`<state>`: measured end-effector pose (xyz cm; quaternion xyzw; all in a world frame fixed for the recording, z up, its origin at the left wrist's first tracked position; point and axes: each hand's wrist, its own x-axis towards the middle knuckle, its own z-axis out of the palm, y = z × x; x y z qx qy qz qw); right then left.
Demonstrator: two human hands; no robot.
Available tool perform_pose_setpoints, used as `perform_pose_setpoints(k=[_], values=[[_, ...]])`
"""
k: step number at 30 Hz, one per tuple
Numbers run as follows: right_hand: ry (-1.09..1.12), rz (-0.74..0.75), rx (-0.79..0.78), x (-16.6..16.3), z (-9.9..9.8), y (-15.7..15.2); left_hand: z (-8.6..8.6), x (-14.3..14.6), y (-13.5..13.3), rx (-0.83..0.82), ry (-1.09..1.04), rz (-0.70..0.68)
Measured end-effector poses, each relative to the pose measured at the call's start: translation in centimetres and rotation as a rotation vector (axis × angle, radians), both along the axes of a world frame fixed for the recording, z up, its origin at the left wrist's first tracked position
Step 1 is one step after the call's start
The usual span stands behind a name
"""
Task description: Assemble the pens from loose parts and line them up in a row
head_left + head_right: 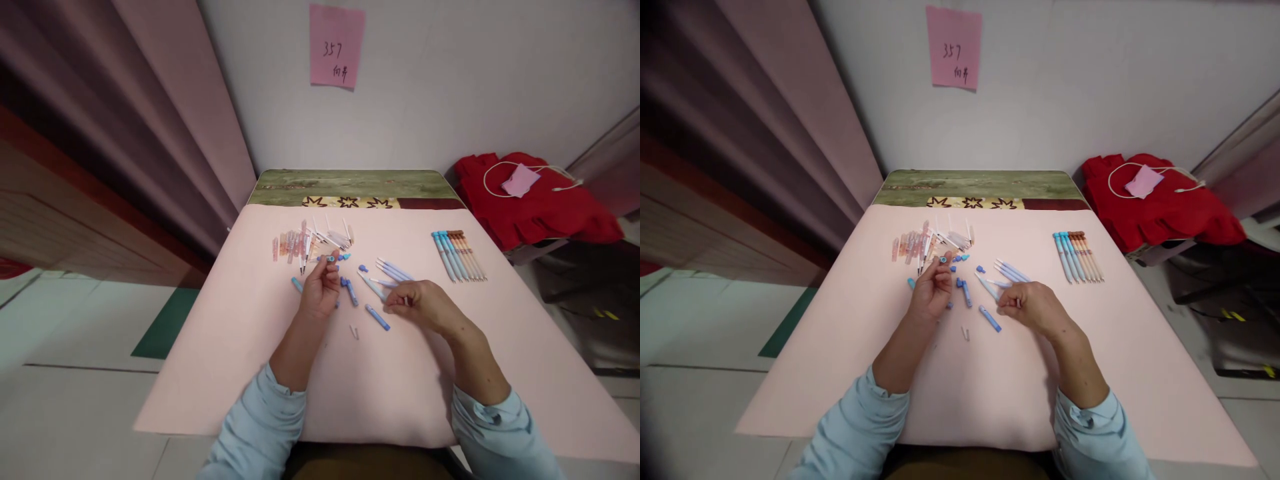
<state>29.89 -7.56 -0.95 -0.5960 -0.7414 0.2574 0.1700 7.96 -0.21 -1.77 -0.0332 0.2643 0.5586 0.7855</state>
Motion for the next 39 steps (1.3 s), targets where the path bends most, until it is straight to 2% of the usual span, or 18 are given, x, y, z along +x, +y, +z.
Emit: perform_pose_setpoints(k=[6,12,18,22,26,33,37,39], values=[[-0.142,0.032,0.005,-0.3,0.0,0.2,0.0,0.1,-0.2,0.023,0.013,-0.013],[-0.176,0.033,-0.018,-1.8,1.2,-0.2,0.0,0.3,-0.3,0.0,0.01,-0.03],[0.166,-0.021,0.134,-2.6,1.5,-0.4,0.2,0.4,-0.3,-0.029,-0.03,-0.045],[0.354,0.002,0.159,-3.2,1.0,-0.5,0.4,0.3,-0.4,-0.023,-0.06,-0.08],[0.507,-0.031,0.116,-3.8,0.4,-0.5,0.7,0.3,-0.6,-0.025,-0.07,-0.108],[0.718,-0.243,-0.006,-4.4,-0.5,-0.3,0.5,0.5,-0.7,-0.023,-0.056,-0.125],[0.783,-0.279,-0.019,-4.7,-0.9,-0.1,0.4,0.4,-0.7,0.031,0.032,-0.15],[0.845,-0.307,-0.029,-4.9,-1.0,-0.1,0.5,0.2,-0.5,0.059,0.046,-0.117]])
